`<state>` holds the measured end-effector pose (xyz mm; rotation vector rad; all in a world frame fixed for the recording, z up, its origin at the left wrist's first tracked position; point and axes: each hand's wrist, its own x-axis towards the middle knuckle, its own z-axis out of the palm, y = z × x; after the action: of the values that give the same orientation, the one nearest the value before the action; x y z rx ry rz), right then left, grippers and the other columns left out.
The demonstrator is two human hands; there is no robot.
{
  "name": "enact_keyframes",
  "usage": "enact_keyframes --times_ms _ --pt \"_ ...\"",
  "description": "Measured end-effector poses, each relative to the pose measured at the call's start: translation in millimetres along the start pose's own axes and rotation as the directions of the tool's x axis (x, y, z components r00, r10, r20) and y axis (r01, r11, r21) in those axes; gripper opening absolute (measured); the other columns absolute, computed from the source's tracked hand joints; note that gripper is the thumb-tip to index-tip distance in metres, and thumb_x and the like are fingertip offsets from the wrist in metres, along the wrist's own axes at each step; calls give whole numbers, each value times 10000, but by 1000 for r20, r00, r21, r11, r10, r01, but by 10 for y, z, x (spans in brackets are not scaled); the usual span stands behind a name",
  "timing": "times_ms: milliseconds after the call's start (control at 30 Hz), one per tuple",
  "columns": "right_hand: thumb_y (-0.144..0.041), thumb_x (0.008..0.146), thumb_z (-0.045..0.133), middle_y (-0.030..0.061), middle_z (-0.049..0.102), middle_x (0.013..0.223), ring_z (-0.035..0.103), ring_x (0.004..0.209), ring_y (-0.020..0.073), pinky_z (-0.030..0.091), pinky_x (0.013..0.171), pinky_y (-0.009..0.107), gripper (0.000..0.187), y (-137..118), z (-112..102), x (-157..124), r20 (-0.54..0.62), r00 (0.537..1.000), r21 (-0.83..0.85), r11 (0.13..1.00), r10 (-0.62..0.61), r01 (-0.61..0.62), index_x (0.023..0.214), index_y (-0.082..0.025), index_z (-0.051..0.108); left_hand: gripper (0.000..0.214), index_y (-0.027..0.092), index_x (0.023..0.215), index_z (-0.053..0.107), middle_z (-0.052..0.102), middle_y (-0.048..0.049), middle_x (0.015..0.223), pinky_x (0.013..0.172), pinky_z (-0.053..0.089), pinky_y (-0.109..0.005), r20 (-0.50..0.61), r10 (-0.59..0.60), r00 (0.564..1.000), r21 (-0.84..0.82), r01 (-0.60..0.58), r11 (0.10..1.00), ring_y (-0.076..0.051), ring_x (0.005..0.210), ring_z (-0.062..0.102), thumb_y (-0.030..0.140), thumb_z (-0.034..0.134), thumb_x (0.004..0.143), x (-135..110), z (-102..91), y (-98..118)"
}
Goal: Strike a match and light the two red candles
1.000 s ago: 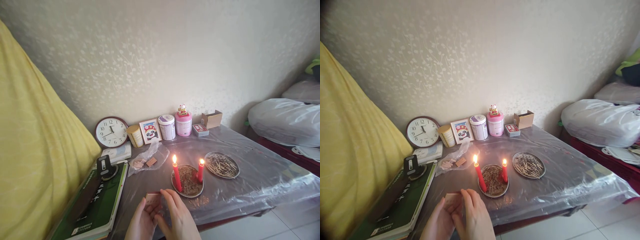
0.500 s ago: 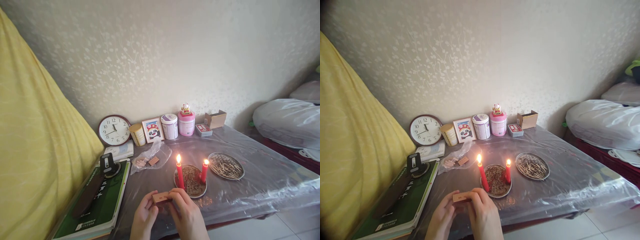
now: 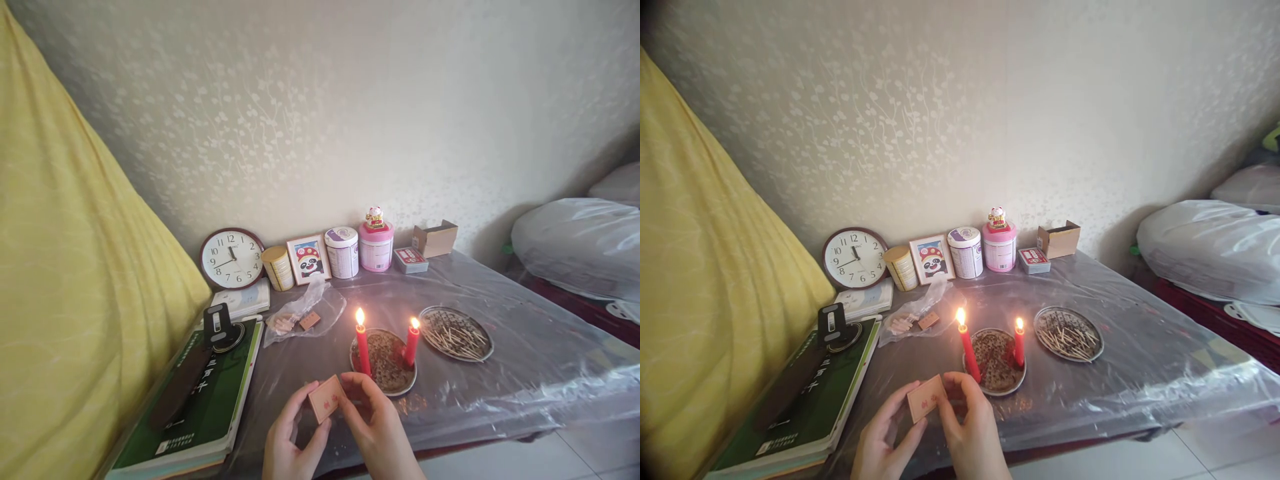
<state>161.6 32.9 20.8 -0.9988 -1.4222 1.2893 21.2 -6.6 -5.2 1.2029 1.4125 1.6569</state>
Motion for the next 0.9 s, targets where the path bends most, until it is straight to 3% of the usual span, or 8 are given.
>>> enact_keyframes --times_ms 200,267,400,533,667,800,900 --pt "-260 857 568 79 690 1011 654 914 209 525 808 316 220 -11 -36 -14 -1 999 -77 996 -33 32 1063 -184 591 369 239 1102 672 700 -94 1139 905 496 -366 122 20 992 122 -35 992 -284 1051 632 240 682 733 18 -101 -20" --pt "-260 863 559 76 687 1012 652 914 206 523 805 313 220 -19 -39 -18 8 999 -98 994 -37 37 1068 -186 589 371 231 1102 674 698 -105 1141 909 492 -374 106 19 994 111 -31 993 -290 1055 630 248 687 731 25 -108 -11" --pt "-233 849 557 80 663 1048 635 960 206 523 820 312 277 -37 -43 -22 40 998 -90 995 -50 53 1123 -192 561 376 207 1061 686 706 -135 1111 898 493 -388 68 -35 997 -43 38 998 -304 1036 637 306 725 700 42 -49 39" --pt "-127 773 582 68 621 1117 608 999 201 511 809 283 317 -45 -41 -26 95 989 -90 988 -115 123 1079 -210 602 362 168 934 706 749 -147 934 814 523 -417 97 -177 979 -226 195 954 -313 895 683 414 740 670 83 -1 120" --pt "-221 831 566 42 675 833 635 770 184 496 701 278 124 -58 -25 0 125 992 25 999 20 -24 896 -176 662 312 137 827 706 752 -143 839 734 534 -405 217 -248 944 -198 292 936 -291 794 690 435 679 739 91 7 174" --pt "-300 837 584 21 656 686 595 644 150 450 604 243 187 -36 -20 43 213 967 210 961 136 -181 805 -143 680 426 175 1047 642 752 -120 915 656 540 -349 149 -212 966 -256 244 935 -254 756 690 370 749 684 34 59 153" --pt "-340 769 664 13 658 688 583 600 133 429 560 231 210 42 -21 62 171 959 278 923 226 -267 828 -139 652 483 199 1088 605 746 -116 951 738 540 -374 125 -153 980 -275 183 944 -268 829 692 370 760 663 -8 107 108"
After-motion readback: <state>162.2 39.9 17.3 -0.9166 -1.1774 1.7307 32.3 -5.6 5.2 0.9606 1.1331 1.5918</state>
